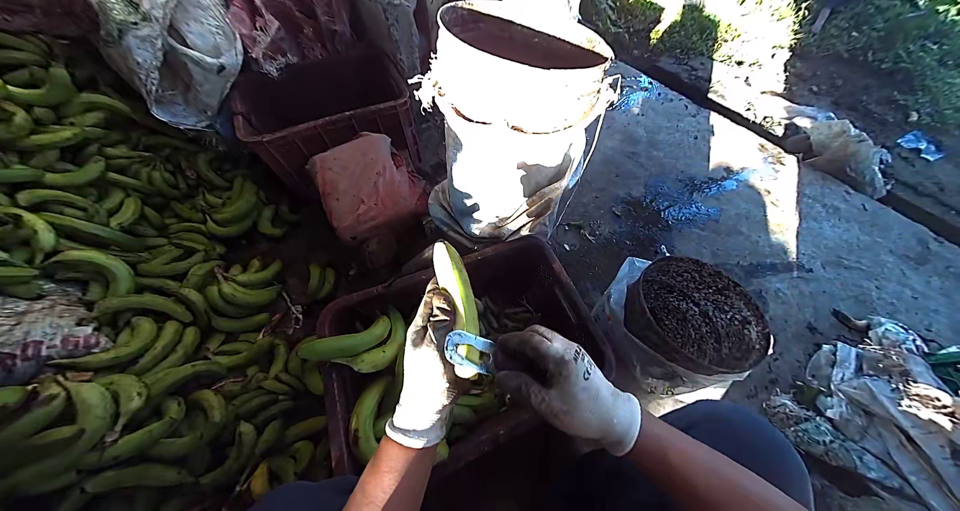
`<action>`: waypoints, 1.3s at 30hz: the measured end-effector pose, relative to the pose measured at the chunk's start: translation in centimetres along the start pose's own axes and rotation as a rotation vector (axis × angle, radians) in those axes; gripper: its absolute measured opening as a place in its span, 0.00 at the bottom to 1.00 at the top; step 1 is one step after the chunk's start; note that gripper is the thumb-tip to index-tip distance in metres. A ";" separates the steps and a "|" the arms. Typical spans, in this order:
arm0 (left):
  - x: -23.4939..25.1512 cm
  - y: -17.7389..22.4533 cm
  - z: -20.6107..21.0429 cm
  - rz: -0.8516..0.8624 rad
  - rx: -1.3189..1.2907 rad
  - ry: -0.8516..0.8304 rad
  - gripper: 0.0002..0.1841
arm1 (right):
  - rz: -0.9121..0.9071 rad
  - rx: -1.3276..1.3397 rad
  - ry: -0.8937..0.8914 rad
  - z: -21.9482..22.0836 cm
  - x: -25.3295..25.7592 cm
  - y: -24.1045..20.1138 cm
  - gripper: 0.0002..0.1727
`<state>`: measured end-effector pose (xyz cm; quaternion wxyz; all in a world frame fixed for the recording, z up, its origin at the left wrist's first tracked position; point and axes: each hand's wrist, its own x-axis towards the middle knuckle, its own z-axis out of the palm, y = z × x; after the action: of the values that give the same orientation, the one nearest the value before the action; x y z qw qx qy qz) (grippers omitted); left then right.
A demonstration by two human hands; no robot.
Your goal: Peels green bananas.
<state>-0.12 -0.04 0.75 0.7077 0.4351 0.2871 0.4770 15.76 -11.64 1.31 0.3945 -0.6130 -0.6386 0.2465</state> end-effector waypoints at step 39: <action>-1.3 3.0 0.5 -0.298 0.318 -0.431 0.36 | 0.121 -0.150 0.183 -4.3 4.2 3.8 0.23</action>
<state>-1.47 -0.97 3.63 0.7374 0.5847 0.2620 0.2137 21.70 -7.73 1.54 0.3887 -0.6982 -0.5782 0.1647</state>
